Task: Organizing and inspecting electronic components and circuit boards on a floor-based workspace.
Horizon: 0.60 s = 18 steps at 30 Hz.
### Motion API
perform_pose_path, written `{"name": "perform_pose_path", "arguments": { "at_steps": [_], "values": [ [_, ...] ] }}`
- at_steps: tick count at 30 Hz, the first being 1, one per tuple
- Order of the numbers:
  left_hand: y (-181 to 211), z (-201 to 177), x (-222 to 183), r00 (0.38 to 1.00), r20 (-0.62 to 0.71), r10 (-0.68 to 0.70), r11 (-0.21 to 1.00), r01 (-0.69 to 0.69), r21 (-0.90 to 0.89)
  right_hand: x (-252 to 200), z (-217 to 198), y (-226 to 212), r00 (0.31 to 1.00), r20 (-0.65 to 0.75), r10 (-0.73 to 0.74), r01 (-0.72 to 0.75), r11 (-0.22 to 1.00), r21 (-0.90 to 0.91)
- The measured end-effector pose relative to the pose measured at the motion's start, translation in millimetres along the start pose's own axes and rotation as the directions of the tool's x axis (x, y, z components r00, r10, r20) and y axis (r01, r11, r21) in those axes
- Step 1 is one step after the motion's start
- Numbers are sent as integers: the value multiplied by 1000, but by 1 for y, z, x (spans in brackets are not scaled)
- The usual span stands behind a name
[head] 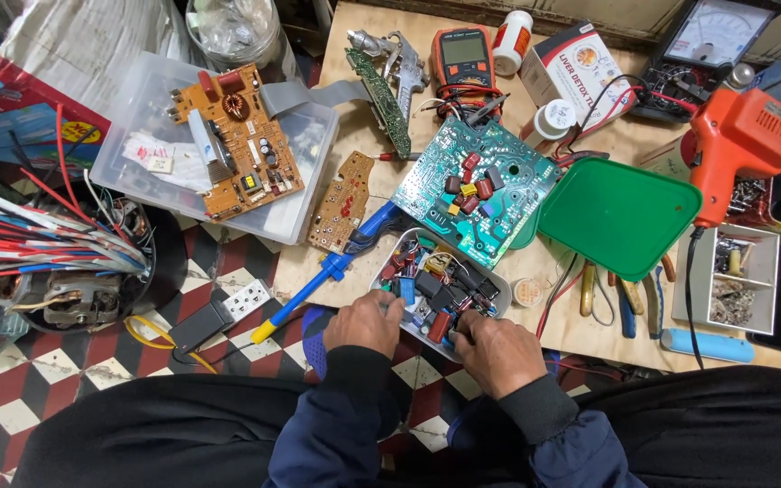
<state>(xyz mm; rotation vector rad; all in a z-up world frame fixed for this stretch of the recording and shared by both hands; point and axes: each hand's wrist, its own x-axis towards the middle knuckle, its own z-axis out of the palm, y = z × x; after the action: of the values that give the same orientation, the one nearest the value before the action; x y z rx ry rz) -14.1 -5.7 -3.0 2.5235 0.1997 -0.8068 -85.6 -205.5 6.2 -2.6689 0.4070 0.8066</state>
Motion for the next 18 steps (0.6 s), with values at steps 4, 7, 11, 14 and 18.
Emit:
{"name": "perform_pose_path", "arguments": {
  "at_steps": [4, 7, 11, 14, 18],
  "values": [
    [-2, 28, -17, 985, -107, 135, 987, -124, 105, 0, 3, 1, 996, -83, -25, 23, 1000, -21],
    [-6, 43, -33, 975, 9, 221, 972, -221, 85, 1, 5, 0, 996, -82, -20, 17, 999, -46],
    [-6, 37, -55, 949, 203, 241, 967, -252, 29, 2, -7, -17, 986, -166, -18, 23, 999, 26],
    [-7, 30, -65, 978, 137, 157, 985, -144, -98, 9, -15, -38, 953, -284, -105, 155, 975, 158],
    [-12, 26, -53, 986, -42, -164, 777, 103, -622, 29, 8, -37, 940, -209, -270, 273, 962, -14]
  ]
}}
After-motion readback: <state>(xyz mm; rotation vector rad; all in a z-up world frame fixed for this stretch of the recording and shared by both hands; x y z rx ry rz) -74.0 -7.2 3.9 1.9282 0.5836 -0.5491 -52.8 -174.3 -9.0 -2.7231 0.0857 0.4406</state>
